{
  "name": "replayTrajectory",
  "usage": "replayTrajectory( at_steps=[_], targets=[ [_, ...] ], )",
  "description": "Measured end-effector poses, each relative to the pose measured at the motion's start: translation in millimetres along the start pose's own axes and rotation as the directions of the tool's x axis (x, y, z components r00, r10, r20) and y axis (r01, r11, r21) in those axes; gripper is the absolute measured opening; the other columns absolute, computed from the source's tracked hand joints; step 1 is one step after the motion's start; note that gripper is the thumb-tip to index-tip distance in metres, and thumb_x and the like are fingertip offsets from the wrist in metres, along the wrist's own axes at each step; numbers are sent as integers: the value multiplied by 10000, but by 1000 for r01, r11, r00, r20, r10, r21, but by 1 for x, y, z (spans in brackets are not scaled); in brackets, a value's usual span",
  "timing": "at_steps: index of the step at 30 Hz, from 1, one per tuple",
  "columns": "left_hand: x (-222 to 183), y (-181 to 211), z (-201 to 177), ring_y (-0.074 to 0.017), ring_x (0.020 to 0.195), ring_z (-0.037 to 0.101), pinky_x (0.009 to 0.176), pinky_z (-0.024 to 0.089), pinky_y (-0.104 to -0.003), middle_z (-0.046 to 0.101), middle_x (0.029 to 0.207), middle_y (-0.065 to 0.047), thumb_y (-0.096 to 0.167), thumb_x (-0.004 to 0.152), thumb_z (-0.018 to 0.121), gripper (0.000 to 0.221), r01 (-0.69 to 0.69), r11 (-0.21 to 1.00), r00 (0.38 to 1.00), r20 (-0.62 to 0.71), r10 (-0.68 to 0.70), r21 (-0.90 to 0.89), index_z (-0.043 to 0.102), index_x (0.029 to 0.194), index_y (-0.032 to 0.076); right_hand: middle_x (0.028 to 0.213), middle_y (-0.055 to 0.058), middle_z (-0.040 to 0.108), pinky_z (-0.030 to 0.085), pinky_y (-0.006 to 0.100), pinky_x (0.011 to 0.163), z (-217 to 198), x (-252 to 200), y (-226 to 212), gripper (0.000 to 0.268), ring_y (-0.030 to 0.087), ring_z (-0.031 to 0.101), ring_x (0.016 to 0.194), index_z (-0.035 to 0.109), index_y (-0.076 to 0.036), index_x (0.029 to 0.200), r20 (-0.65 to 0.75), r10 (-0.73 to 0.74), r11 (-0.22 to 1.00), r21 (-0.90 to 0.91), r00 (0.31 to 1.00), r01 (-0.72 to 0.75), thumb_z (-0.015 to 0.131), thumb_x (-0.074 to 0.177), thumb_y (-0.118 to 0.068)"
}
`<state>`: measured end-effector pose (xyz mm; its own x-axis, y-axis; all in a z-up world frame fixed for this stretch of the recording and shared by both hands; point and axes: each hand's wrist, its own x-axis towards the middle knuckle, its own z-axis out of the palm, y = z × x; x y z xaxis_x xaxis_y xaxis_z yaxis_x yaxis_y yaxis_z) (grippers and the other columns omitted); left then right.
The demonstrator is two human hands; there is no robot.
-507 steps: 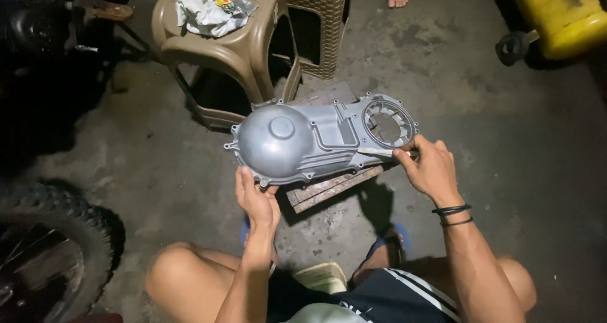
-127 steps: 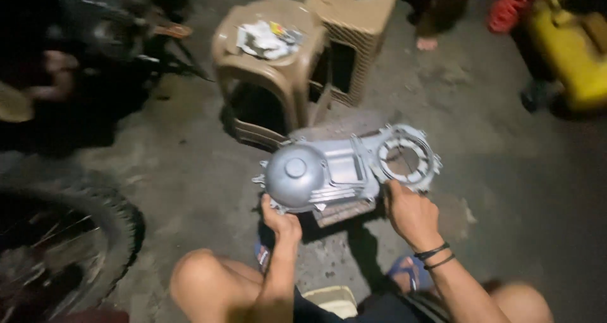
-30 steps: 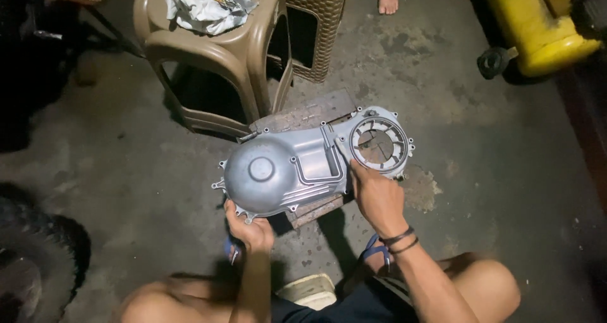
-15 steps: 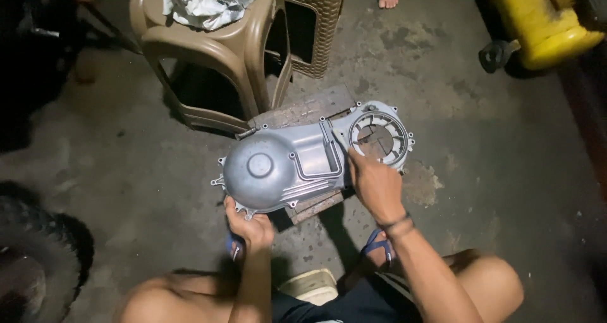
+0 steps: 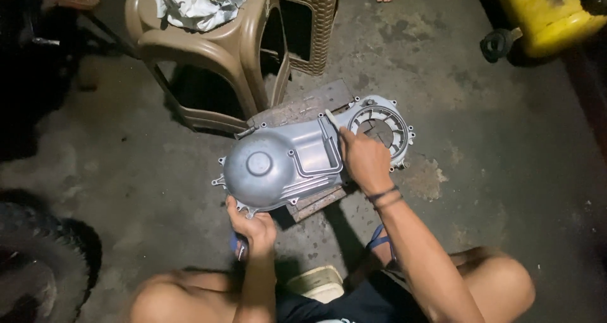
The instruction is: Cleaning a motorcycle engine casing using a brush and a cloth to remove dirt and grime.
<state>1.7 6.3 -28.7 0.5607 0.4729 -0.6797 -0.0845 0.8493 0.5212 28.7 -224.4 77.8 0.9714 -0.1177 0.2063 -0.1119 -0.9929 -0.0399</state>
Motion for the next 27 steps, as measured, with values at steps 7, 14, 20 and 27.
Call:
replayTrajectory(
  at_steps=[7,14,20,27],
  targets=[
    [-7,4,11,-158,1001,692,896,613,-288,716,1094,-32,418,917,763,382,40,999,999,-17,-40,-16,691,1128,109,788,142,756,603,522,640,-52,-44,-3,311,367,756,707,752,-234,1226,156,45,996,69,987,-56,527,1022,-300],
    [-27,13,19,-178,1054,682,943,599,-327,707,1106,-39,425,894,783,426,29,999,1000,0,-29,12,692,1138,89,759,73,742,604,474,595,-13,-10,-2,250,311,741,670,771,-257,1158,-9,17,999,43,1000,-16,579,1002,-295],
    [-31,15,30,-177,1021,683,909,610,-349,700,1017,-27,410,833,848,395,39,998,999,-34,-41,-51,699,1026,100,709,44,743,588,395,575,-65,-51,-2,228,262,738,646,787,-260,1107,76,40,999,32,996,-43,585,1008,-293],
    [-21,11,15,-180,1037,694,948,614,-341,716,1083,-34,403,897,771,369,23,999,1000,13,-23,-27,702,1096,99,696,62,712,582,457,569,-20,-11,0,236,311,734,638,778,-295,1135,2,1,1000,13,1000,-1,575,1017,-322]
  ],
)
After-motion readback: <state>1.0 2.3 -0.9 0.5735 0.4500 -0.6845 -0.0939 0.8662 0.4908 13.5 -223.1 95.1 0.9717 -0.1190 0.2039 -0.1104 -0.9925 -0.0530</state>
